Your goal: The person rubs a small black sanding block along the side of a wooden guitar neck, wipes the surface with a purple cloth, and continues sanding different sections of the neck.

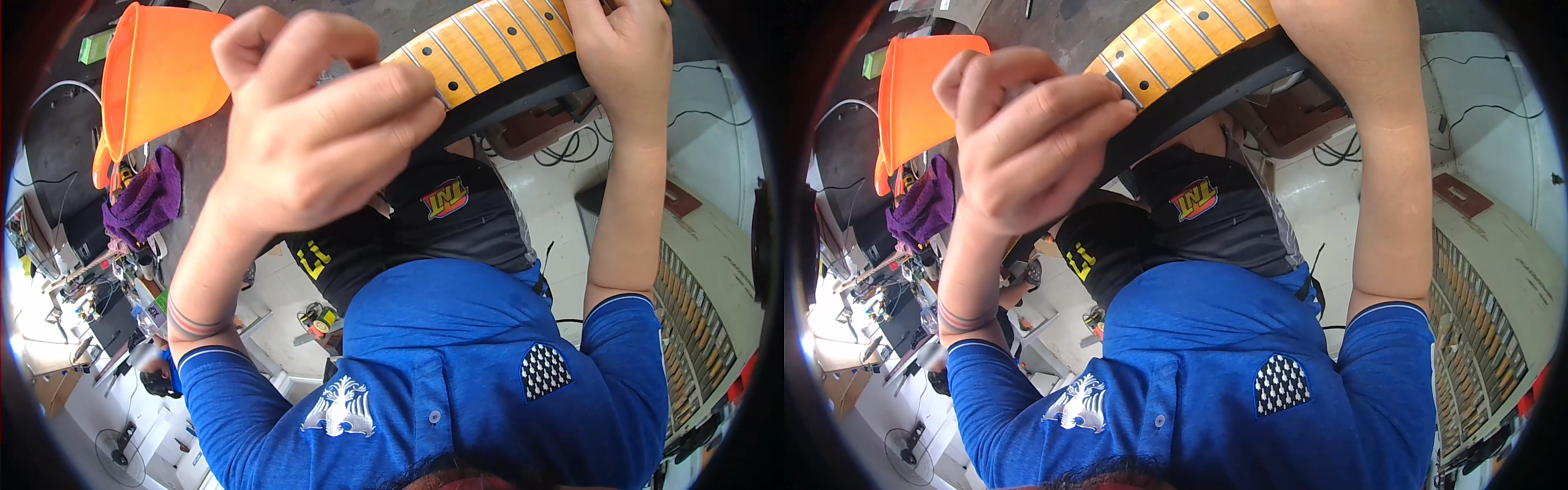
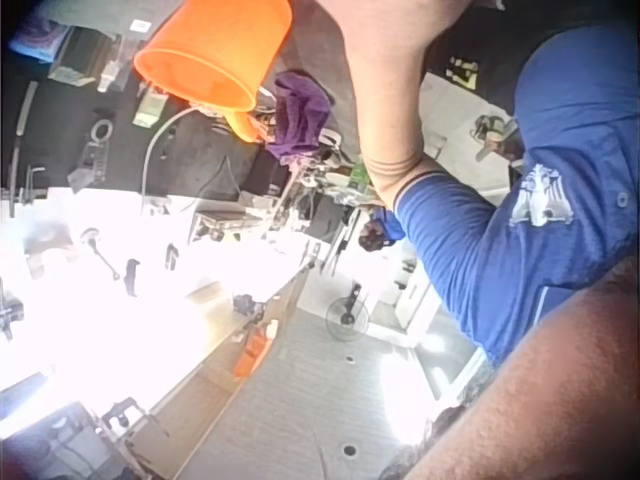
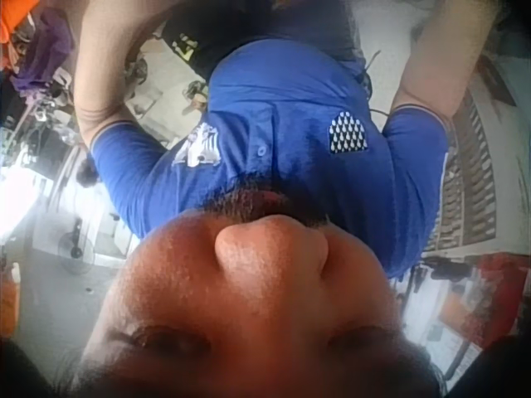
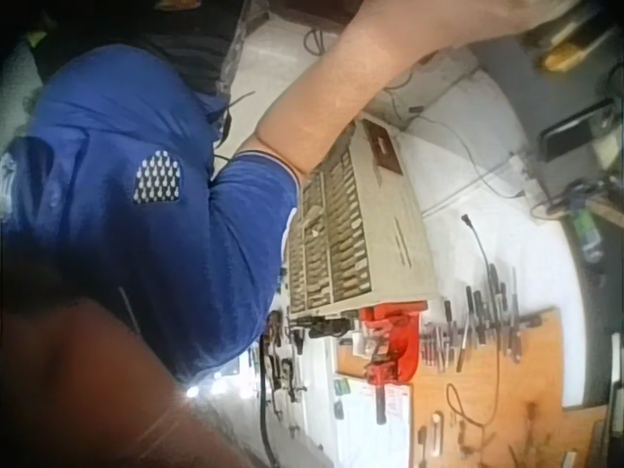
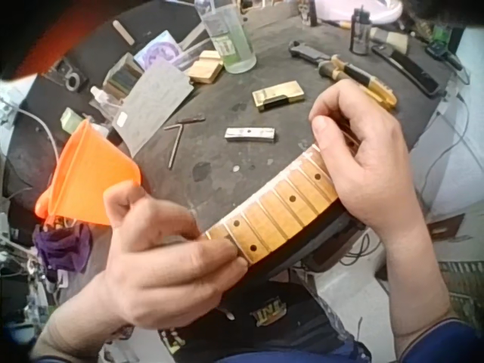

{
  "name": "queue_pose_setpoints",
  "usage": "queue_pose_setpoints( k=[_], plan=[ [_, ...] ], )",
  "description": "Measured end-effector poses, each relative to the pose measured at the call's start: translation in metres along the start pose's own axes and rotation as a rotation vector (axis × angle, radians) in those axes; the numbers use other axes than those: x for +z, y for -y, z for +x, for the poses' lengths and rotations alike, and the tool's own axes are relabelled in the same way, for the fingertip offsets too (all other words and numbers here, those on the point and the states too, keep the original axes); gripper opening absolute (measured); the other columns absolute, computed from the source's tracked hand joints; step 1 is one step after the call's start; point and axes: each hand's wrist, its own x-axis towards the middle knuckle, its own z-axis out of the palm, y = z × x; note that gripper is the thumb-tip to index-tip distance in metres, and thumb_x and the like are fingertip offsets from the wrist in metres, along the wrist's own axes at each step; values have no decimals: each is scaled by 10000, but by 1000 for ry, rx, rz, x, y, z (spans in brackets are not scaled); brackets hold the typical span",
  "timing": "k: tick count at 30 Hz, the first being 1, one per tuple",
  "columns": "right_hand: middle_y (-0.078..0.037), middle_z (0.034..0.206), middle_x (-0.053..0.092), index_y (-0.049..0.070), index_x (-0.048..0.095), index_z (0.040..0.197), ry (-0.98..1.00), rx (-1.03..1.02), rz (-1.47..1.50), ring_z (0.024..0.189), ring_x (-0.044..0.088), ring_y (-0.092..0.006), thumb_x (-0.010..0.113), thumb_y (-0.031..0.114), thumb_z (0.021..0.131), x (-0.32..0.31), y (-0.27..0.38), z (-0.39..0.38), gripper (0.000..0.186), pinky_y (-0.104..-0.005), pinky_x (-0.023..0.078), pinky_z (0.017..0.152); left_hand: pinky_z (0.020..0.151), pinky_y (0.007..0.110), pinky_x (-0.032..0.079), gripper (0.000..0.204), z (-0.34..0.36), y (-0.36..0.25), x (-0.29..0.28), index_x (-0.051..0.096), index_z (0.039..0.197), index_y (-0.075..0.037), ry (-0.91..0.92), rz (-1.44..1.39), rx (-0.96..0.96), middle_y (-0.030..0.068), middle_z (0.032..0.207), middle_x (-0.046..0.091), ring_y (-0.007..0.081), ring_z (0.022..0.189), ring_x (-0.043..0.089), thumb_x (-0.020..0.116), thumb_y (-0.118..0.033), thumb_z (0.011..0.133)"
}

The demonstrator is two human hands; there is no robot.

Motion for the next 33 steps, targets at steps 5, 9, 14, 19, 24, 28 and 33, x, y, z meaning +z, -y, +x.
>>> queue_pose_setpoints(
  k=[5,9,14,19,24,28,33],
  plan=[
    [-48,834,574,-5,593,978,21,61,59,731,545,-115,612,42,1026,-1,3,1,69,-287,457,671,889,391,391,322,-4,12,6,836,987,-153,-50,56,11,-41,1052,778,233,964,639,806,-178,666],
    [-56,839,576,-4,594,974,58,139,53,731,547,-122,618,42,1020,-6,6,3,69,-289,452,668,911,382,383,316,-5,24,5,840,1008,-162,-25,66,15,-27,1053,780,236,986,630,798,-133,697],
    [-60,835,575,-3,596,972,38,80,44,726,551,-125,624,46,1016,-8,3,4,72,-293,453,664,910,384,385,329,-5,28,7,841,1006,-160,-60,48,12,-26,1064,786,235,988,627,801,-125,681],
    [-59,837,576,-6,595,970,20,76,24,722,553,-123,621,44,1015,-4,13,2,72,-292,456,662,904,385,390,335,-2,5,0,845,1001,-156,21,23,-6,-23,1052,783,232,991,624,810,-143,667],
    [-56,836,576,-6,593,969,14,51,-12,722,553,-118,618,41,1014,-2,8,1,70,-289,454,655,898,390,392,338,-1,12,1,846,992,-160,-4,59,-38,-42,1040,776,230,977,628,811,-192,657],
    [-55,832,571,-5,593,970,25,79,15,722,552,-117,616,40,1013,-3,4,1,67,-288,453,658,908,403,386,326,-3,23,4,842,982,-155,-21,85,-17,-37,1052,779,236,971,631,804,-186,659],
    [-50,829,566,-6,592,971,-121,-101,-55,716,548,-113,618,36,1012,8,7,-1,64,-286,453,654,912,397,390,324,0,4,2,839,976,-144,-2,34,25,-29,1060,780,244,986,642,798,-170,656]
  ],
)
